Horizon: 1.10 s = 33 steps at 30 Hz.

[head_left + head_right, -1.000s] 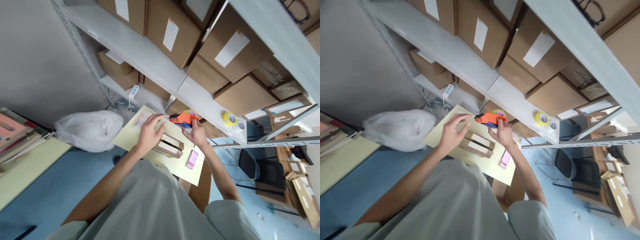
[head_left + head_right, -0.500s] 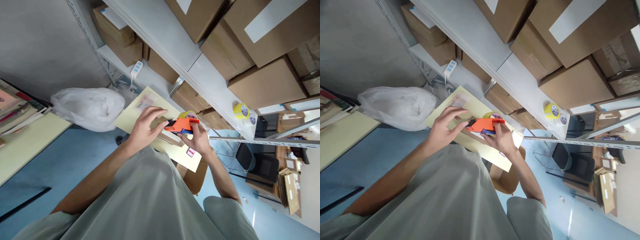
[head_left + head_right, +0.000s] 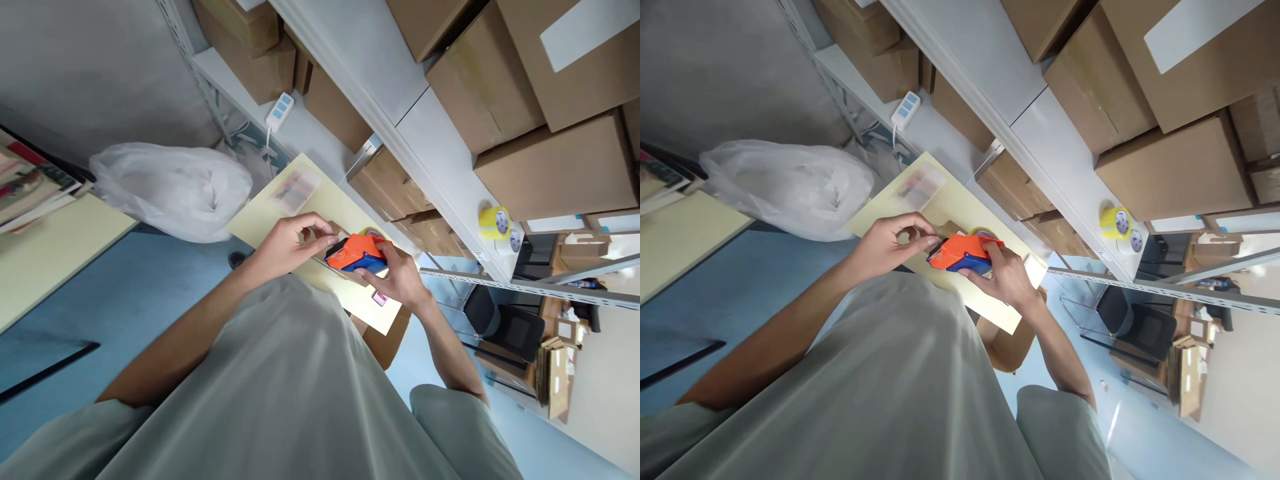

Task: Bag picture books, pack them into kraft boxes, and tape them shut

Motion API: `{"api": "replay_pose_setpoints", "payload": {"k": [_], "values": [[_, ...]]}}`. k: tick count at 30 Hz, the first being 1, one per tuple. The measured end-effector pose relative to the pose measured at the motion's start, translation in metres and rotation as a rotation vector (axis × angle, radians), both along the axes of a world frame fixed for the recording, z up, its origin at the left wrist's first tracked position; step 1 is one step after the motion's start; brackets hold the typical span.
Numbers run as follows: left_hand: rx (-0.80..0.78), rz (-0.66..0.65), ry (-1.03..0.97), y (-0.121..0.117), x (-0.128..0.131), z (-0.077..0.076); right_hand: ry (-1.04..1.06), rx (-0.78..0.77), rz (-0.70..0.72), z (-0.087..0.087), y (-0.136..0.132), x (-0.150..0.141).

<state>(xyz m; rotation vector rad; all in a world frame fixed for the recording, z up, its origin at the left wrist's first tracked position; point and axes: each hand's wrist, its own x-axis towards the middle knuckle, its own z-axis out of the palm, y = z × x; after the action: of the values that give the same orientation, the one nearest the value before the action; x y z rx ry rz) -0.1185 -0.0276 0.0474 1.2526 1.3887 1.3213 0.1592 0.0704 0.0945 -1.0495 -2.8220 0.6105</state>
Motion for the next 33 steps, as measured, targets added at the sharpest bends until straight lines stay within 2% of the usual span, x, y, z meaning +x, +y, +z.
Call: {"api": "replay_pose_setpoints", "payload": {"k": [7, 12, 14, 17, 20, 23, 25, 29, 33], "values": [[-0.056, 0.029, -0.12, 0.003, 0.003, -0.037, -0.082, -0.098, -0.027, -0.001, -0.002, -0.012], [-0.183, 0.06, -0.248, 0.005, 0.012, -0.069, -0.218, -0.248, -0.137, 0.002, -0.003, -0.031], [-0.274, 0.042, -0.321, 0.005, 0.014, -0.079, -0.296, -0.336, -0.189, 0.011, -0.002, -0.04], [-0.375, 0.018, -0.438, 0.005, 0.011, -0.091, -0.411, -0.475, -0.25, 0.033, 0.004, -0.046], [-0.442, 0.095, -0.489, 0.006, 0.002, -0.104, -0.522, -0.558, -0.311, 0.059, 0.016, -0.04], [-0.502, 0.13, -0.535, 0.012, -0.003, -0.121, -0.564, -0.545, -0.371, 0.076, 0.025, -0.032], [-0.518, 0.124, -0.569, 0.018, -0.001, -0.131, -0.548, -0.499, -0.399, 0.08, 0.028, -0.033], [-0.526, 0.153, -0.576, 0.025, 0.005, -0.147, -0.495, -0.413, -0.394, 0.075, 0.03, -0.049], [-0.508, 0.185, -0.587, 0.026, 0.008, -0.164, -0.504, -0.417, -0.386, 0.067, 0.031, -0.066]]}}
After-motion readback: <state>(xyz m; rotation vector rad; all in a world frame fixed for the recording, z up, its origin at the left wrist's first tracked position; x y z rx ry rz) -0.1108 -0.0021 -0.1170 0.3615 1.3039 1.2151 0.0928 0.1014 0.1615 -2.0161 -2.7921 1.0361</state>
